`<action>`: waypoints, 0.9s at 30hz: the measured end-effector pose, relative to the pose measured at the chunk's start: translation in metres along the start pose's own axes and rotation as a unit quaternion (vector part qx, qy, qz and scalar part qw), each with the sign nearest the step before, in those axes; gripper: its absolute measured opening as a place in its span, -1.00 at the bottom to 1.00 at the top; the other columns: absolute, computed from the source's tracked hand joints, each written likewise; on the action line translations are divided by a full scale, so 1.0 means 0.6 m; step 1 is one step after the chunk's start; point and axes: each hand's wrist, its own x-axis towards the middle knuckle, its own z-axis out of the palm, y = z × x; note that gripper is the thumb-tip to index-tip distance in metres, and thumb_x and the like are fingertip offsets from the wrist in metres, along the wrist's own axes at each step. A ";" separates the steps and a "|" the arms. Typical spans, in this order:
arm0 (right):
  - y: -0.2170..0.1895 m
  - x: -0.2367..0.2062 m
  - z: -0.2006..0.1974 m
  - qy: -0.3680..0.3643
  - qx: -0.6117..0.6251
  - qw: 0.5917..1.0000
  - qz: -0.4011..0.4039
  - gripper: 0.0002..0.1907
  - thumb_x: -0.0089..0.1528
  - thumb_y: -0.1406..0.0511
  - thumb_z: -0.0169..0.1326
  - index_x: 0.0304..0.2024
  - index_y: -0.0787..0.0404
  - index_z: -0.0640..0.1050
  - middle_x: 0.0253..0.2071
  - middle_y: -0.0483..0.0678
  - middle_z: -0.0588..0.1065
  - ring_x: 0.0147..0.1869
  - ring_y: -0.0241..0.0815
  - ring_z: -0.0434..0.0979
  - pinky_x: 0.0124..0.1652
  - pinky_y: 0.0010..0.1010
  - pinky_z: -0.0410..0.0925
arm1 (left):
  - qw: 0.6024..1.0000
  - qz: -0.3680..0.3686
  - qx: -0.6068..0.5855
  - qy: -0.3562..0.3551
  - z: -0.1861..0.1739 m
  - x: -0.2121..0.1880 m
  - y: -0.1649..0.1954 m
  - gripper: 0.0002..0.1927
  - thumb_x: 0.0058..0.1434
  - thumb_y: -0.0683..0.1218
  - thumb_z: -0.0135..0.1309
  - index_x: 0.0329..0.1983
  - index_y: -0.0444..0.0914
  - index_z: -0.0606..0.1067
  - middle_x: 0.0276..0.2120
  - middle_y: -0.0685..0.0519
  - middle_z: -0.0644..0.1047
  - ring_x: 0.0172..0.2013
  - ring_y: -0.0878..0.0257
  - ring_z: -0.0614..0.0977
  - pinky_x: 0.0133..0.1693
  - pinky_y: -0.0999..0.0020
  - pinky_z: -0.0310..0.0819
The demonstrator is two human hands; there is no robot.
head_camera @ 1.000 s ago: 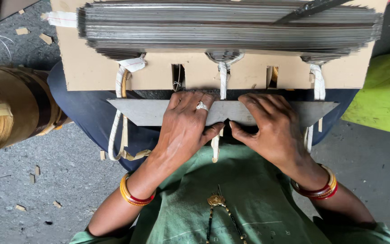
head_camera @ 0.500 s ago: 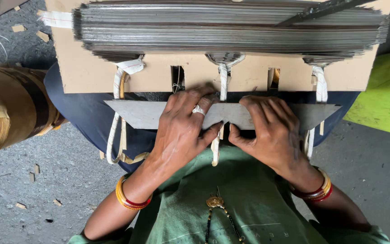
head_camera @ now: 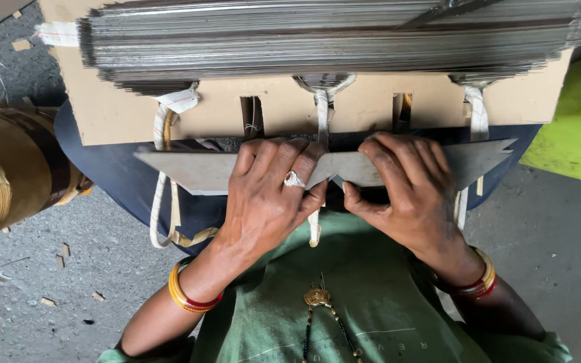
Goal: The person sits cross-legged on the floor and uses both hands to interlace white cords through slots in a wooden jig holding a stack of thin metal strips. The person repeatedly pulls cords through the jig and adjusts the strips to maintain alignment.
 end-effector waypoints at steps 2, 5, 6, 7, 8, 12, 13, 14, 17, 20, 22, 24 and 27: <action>0.000 -0.004 -0.005 0.012 -0.019 1.000 -0.008 -0.59 0.22 0.17 0.33 -0.04 0.30 0.55 -0.09 0.05 0.50 -0.08 0.03 0.49 -0.06 -0.15 0.30 | 1.000 0.014 0.019 -0.004 -0.006 -0.001 0.003 -0.52 0.24 -0.06 0.30 0.17 -0.31 0.48 -0.09 0.00 0.47 -0.09 0.08 0.49 -0.05 0.14 0.31; 0.001 -0.012 -0.013 0.037 -0.056 0.997 -0.035 -0.61 0.25 0.13 0.35 -0.09 0.27 0.56 -0.15 0.00 0.47 -0.14 0.00 0.45 -0.09 -0.14 0.27 | 0.997 0.047 0.060 0.002 -0.013 -0.006 0.010 -0.56 0.28 -0.08 0.24 0.20 -0.26 0.49 -0.14 0.05 0.45 -0.14 0.15 0.49 -0.10 0.20 0.32; 0.001 -0.013 -0.012 0.048 -0.064 0.996 -0.043 -0.62 0.26 0.12 0.34 -0.11 0.25 0.56 -0.17 -0.02 0.47 -0.16 -0.03 0.44 -0.11 -0.15 0.25 | 0.995 0.061 0.074 0.009 -0.015 -0.009 0.010 -0.55 0.26 -0.09 0.20 0.21 -0.25 0.48 -0.13 0.05 0.46 -0.13 0.16 0.49 -0.09 0.22 0.34; 0.001 -0.015 -0.011 0.059 -0.071 0.994 -0.050 -0.63 0.26 0.11 0.32 -0.14 0.24 0.56 -0.18 -0.05 0.47 -0.17 -0.05 0.43 -0.12 -0.15 0.24 | 0.993 0.075 0.089 0.016 -0.016 -0.011 0.010 -0.54 0.25 -0.11 0.16 0.23 -0.24 0.48 -0.11 0.05 0.46 -0.13 0.17 0.50 -0.08 0.23 0.35; -0.001 -0.018 -0.011 0.048 -0.074 0.995 -0.046 -0.66 0.27 0.12 0.31 -0.14 0.24 0.57 -0.19 -0.05 0.47 -0.17 -0.05 0.44 -0.11 -0.17 0.24 | 0.992 0.082 0.088 0.022 -0.016 -0.014 0.010 -0.56 0.26 -0.11 0.15 0.22 -0.25 0.49 -0.11 0.04 0.47 -0.13 0.17 0.51 -0.07 0.24 0.36; -0.006 -0.033 -0.017 0.064 -0.072 0.993 -0.075 -0.82 0.32 0.29 0.28 -0.11 0.23 0.61 -0.17 -0.04 0.49 -0.15 -0.07 0.46 -0.06 -0.21 0.27 | 0.980 0.129 0.123 0.088 -0.011 -0.029 0.013 -0.66 0.34 -0.12 0.21 0.17 -0.24 0.56 -0.14 0.06 0.51 -0.14 0.19 0.55 -0.09 0.29 0.35; -0.005 -0.037 -0.020 0.086 -0.073 0.990 -0.089 -0.86 0.32 0.35 0.28 -0.09 0.23 0.61 -0.16 -0.04 0.50 -0.14 -0.07 0.47 -0.05 -0.22 0.28 | 0.972 0.152 0.138 0.117 -0.009 -0.031 0.013 -0.69 0.37 -0.12 0.24 0.15 -0.22 0.59 -0.14 0.07 0.52 -0.15 0.20 0.55 -0.10 0.31 0.34; 0.002 -0.042 -0.028 0.048 -0.074 0.994 -0.071 -0.83 0.27 0.39 0.23 -0.08 0.25 0.62 -0.14 -0.03 0.52 -0.12 -0.06 0.48 -0.05 -0.21 0.29 | 0.972 0.145 0.153 0.109 -0.005 -0.031 0.012 -0.68 0.32 -0.12 0.24 0.14 -0.21 0.61 -0.16 0.07 0.54 -0.16 0.20 0.57 -0.13 0.31 0.32; 0.035 -0.059 -0.050 -0.026 -0.060 0.998 -0.010 -0.68 0.18 0.51 0.13 -0.01 0.27 0.64 -0.07 -0.02 0.57 -0.06 -0.07 0.52 -0.04 -0.23 0.34 | 0.971 0.128 0.181 0.092 0.006 -0.024 0.002 -0.65 0.23 -0.12 0.23 0.10 -0.19 0.64 -0.19 0.06 0.57 -0.16 0.18 0.59 -0.16 0.29 0.31; 0.100 -0.076 -0.075 -0.029 -0.039 0.998 0.045 -0.59 0.17 0.59 0.11 0.03 0.22 0.66 -0.03 -0.06 0.58 -0.03 -0.12 0.52 -0.04 -0.32 0.36 | 0.976 0.109 0.167 0.083 0.020 -0.008 0.000 -0.64 0.21 -0.12 0.22 0.10 -0.20 0.63 -0.20 0.04 0.57 -0.16 0.16 0.59 -0.13 0.25 0.33; 0.144 -0.100 -0.109 -0.034 -0.047 0.995 0.081 -0.58 0.08 0.57 0.16 -0.05 0.20 0.72 -0.08 -0.05 0.58 -0.10 -0.07 0.46 -0.12 -0.30 0.33 | 0.983 0.093 0.144 0.061 0.021 0.001 0.009 -0.61 0.19 -0.10 0.19 0.11 -0.22 0.65 -0.21 0.02 0.57 -0.18 0.14 0.58 -0.15 0.21 0.31; 0.184 -0.107 -0.110 0.032 -0.017 0.994 0.099 -0.71 0.18 0.56 0.21 -0.11 0.19 0.73 -0.09 -0.04 0.55 -0.06 -0.11 0.48 -0.11 -0.37 0.39 | 0.985 0.083 0.143 0.055 0.024 0.017 0.015 -0.63 0.21 -0.11 0.20 0.10 -0.22 0.65 -0.22 0.01 0.57 -0.18 0.12 0.58 -0.14 0.19 0.32; 0.241 -0.101 -0.108 0.106 0.014 0.990 0.089 -0.84 0.34 0.54 0.21 -0.09 0.26 0.71 -0.06 -0.02 0.51 0.00 -0.19 0.51 -0.07 -0.46 0.41 | 0.981 0.081 0.165 0.062 0.032 0.053 0.021 -0.70 0.29 -0.13 0.24 0.09 -0.21 0.66 -0.18 0.01 0.60 -0.18 0.10 0.57 -0.15 0.18 0.28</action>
